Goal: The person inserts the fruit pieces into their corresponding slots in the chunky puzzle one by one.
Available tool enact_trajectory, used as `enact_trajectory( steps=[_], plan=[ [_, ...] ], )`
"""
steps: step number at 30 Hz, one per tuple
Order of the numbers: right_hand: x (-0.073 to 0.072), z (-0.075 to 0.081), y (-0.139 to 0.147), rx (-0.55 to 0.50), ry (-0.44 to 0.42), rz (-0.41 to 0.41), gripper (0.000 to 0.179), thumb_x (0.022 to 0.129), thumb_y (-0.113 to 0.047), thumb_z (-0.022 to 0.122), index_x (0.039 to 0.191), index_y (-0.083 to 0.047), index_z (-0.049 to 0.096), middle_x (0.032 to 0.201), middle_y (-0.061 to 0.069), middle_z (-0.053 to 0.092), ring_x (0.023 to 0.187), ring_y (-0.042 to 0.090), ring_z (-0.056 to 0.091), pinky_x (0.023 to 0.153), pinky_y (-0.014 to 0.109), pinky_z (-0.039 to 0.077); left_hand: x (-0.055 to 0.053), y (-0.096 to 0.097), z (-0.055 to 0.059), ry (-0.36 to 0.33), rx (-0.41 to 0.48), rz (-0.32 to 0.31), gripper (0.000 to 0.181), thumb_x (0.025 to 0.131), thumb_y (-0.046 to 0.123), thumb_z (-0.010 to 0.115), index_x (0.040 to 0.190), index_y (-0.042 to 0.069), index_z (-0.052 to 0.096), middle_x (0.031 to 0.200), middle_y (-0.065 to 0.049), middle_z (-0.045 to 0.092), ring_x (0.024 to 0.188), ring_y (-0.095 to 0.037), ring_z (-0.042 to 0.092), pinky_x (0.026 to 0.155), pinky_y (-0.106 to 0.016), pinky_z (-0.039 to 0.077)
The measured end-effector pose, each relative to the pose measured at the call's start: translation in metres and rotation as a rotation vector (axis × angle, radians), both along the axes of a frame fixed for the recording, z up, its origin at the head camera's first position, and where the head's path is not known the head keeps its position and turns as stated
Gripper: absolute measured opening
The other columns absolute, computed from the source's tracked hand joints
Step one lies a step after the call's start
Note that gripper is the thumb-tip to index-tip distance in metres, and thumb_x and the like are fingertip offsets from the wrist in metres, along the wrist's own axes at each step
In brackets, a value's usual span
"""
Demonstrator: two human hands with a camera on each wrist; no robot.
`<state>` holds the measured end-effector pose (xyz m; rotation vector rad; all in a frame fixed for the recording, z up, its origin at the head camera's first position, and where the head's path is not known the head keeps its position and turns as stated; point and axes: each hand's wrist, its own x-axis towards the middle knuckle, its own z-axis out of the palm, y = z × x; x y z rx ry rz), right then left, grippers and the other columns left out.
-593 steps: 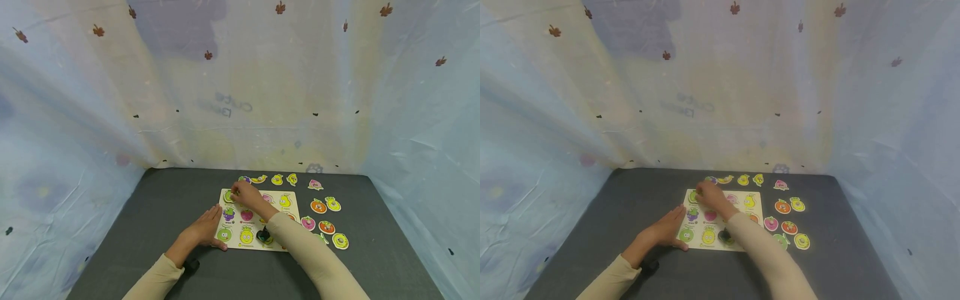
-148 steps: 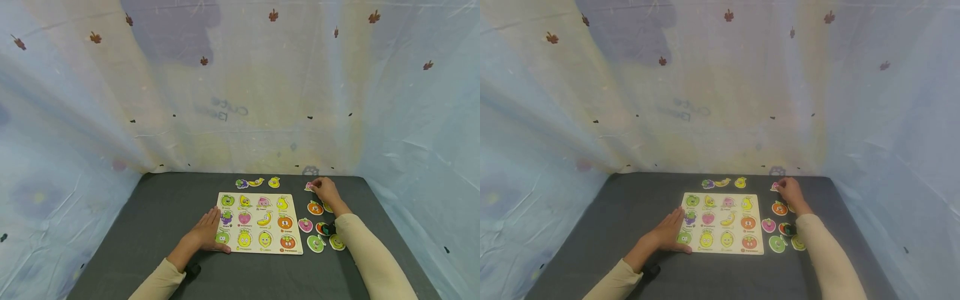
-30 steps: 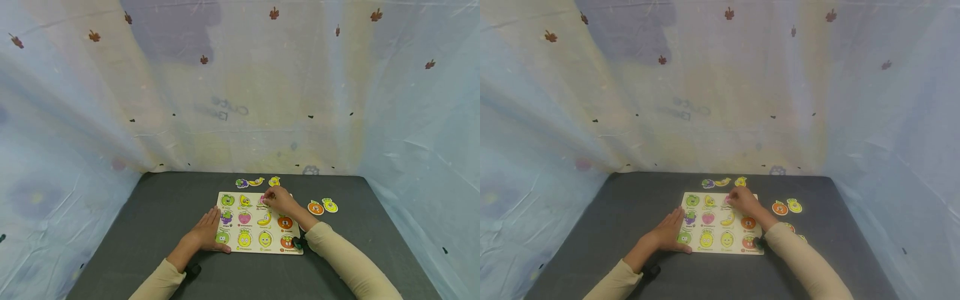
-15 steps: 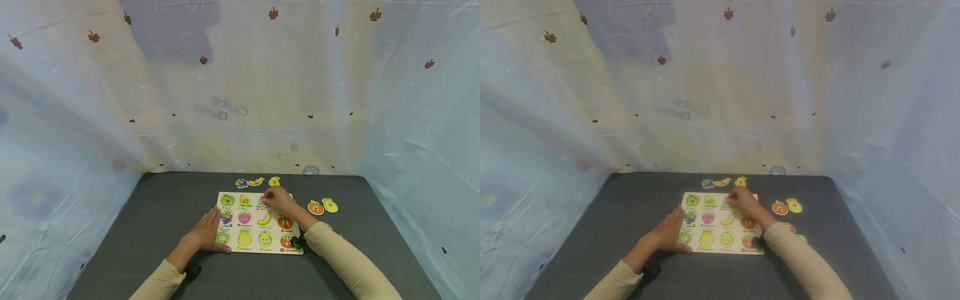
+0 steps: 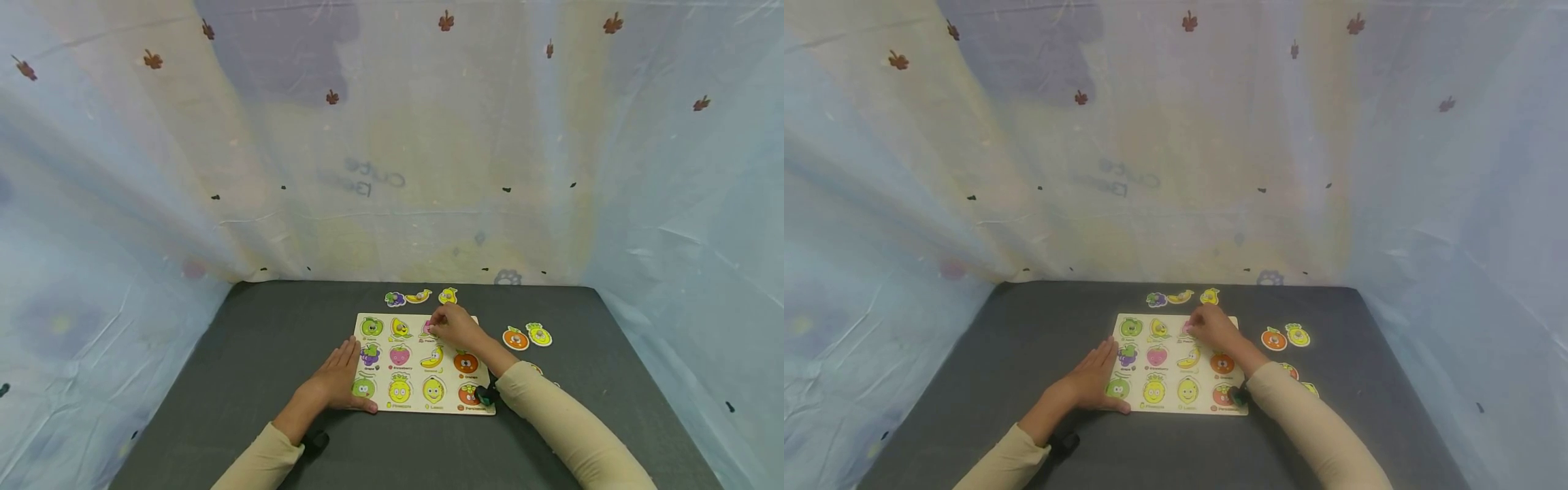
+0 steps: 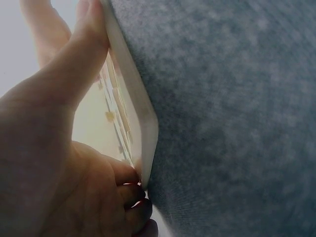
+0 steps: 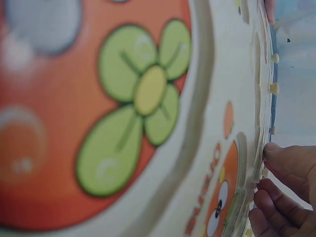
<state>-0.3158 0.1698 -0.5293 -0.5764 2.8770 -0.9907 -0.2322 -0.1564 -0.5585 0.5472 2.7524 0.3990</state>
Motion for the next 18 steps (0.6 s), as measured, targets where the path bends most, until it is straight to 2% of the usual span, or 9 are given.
enact_trajectory(
  steps=[7,14,18],
  plan=[
    [0.0,0.0,0.0,0.01,0.012,-0.001,0.006,0.1,-0.014,0.078,0.095,-0.013,0.077,0.096,0.0,0.064,0.088,0.014,0.057,0.082,0.037,0.053,0.005,0.002,0.01,-0.018,0.022,0.004,0.151,0.071,0.08,0.085,0.171,-0.003,0.007,0.179,-0.021,0.001,0.166,-0.038,0.005,0.134,-0.054,0.009],
    [0.0,0.0,0.0,0.015,0.009,-0.001,0.005,0.101,-0.014,0.078,0.096,-0.011,0.077,0.096,0.0,0.064,0.088,0.015,0.056,0.082,0.038,0.052,0.004,0.002,0.007,-0.008,0.007,0.003,0.149,0.072,0.074,0.089,0.17,-0.005,0.009,0.179,-0.022,0.003,0.166,-0.039,0.006,0.134,-0.054,0.011],
    [0.0,-0.001,0.0,0.014,0.0,-0.006,0.005,0.1,-0.014,0.078,0.096,-0.011,0.078,0.096,0.001,0.064,0.088,0.015,0.057,0.082,0.039,0.054,0.007,0.003,0.014,-0.01,0.024,0.008,0.148,0.072,0.072,0.09,0.17,-0.005,0.011,0.179,-0.023,0.005,0.166,-0.04,0.007,0.134,-0.055,0.011]
  ],
)
